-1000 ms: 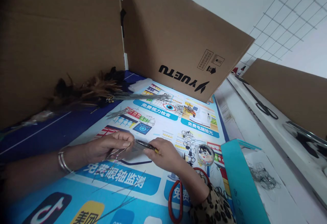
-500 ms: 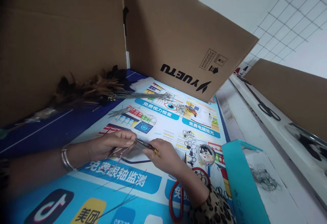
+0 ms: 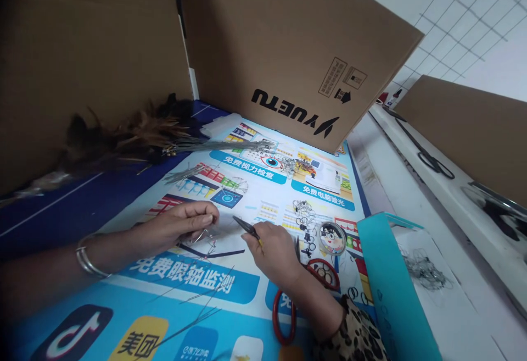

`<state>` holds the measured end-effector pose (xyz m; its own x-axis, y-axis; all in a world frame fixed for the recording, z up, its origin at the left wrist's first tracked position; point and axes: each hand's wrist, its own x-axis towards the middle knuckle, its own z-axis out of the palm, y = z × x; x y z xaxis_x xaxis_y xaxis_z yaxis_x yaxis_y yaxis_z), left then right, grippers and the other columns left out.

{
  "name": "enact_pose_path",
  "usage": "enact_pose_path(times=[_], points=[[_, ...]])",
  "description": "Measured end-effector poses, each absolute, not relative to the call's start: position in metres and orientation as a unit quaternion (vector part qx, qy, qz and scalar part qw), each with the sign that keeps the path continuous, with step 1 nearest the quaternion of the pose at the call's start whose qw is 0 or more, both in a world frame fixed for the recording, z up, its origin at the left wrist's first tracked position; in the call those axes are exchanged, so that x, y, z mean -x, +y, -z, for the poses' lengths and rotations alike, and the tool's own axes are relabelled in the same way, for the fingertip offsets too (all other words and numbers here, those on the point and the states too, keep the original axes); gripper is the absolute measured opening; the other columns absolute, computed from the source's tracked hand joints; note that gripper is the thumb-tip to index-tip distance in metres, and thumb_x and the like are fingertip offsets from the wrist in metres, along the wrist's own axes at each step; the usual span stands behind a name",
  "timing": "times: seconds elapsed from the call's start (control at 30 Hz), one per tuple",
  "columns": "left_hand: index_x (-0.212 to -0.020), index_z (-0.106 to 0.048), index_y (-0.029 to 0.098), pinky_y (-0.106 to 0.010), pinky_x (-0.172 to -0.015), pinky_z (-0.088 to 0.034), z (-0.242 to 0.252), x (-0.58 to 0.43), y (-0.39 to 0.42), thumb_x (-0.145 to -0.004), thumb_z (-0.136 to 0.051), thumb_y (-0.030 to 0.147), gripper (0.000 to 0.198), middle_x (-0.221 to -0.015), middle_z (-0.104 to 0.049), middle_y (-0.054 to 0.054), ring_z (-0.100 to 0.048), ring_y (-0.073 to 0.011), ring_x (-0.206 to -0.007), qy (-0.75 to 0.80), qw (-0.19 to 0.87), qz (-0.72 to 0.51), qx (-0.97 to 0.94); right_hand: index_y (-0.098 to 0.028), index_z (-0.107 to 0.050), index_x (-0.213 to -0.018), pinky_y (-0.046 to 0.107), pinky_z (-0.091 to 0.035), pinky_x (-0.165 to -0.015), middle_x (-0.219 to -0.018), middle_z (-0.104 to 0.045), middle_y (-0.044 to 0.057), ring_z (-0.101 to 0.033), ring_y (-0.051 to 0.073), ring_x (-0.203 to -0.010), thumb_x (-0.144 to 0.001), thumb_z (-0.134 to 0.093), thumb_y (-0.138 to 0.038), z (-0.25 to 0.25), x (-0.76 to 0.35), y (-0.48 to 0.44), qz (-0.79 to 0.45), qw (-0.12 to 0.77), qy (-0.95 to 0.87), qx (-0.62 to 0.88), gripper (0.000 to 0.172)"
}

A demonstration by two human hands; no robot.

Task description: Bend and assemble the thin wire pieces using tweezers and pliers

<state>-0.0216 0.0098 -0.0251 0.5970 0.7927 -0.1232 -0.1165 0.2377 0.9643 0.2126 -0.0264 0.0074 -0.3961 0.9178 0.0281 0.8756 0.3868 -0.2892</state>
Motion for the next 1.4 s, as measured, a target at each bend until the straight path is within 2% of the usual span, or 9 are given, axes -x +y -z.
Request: enact_pose_path(times=[0.33, 0.53, 0.9, 1.4], points=[[-0.08, -0.049, 0.017, -0.019, -0.047, -0.025, 0.021, 0.02, 0.004, -0.085, -0.05, 0.036, 0.02, -0.057, -0.046, 0.005, -0.037, -0.0073, -0.051, 0.325, 0.704, -0.305, -0.552, -0.018, -0.054, -0.088, 0.025, -0.028, -0.058, -0.082, -0.059, 0.003, -0.051, 0.015, -0.071, -0.091, -0.036, -0.044, -0.008, -0.21, -0.034, -0.105, 0.067, -0.84, 0.528, 0.031], [-0.078, -0.047, 0.017, -0.018, -0.047, -0.024, 0.021, 0.018, 0.004, -0.085, -0.05, 0.038, 0.022, -0.057, -0.045, 0.004, -0.036, -0.0075, -0.051, 0.345, 0.695, -0.309, -0.55, -0.018, -0.055, -0.088, 0.025, -0.031, -0.062, -0.083, -0.06, 0.005, -0.054, 0.016, -0.077, -0.091, -0.037, -0.045, -0.008, -0.21, -0.035, -0.104, 0.06, -0.845, 0.521, 0.033], [-0.079, -0.049, 0.016, -0.019, -0.047, -0.027, 0.022, 0.017, 0.005, -0.081, -0.054, 0.038, 0.023, -0.06, -0.049, 0.003, -0.04, -0.0078, -0.051, 0.35, 0.695, -0.311, -0.545, -0.017, -0.055, -0.086, 0.025, -0.031, -0.062, -0.082, -0.06, 0.005, -0.054, 0.016, -0.076, -0.091, -0.037, -0.044, -0.009, -0.207, -0.038, -0.101, 0.065, -0.852, 0.51, 0.033], [-0.075, -0.047, 0.016, -0.018, -0.048, -0.028, 0.02, 0.014, 0.002, -0.082, -0.053, 0.037, 0.022, -0.056, -0.046, 0.005, -0.04, -0.0079, -0.05, 0.343, 0.681, -0.311, -0.568, -0.018, -0.055, -0.084, 0.025, -0.03, -0.06, -0.08, -0.059, 0.004, -0.053, 0.015, -0.073, -0.091, -0.036, -0.044, -0.012, -0.2, -0.037, -0.103, 0.07, -0.844, 0.521, 0.033]])
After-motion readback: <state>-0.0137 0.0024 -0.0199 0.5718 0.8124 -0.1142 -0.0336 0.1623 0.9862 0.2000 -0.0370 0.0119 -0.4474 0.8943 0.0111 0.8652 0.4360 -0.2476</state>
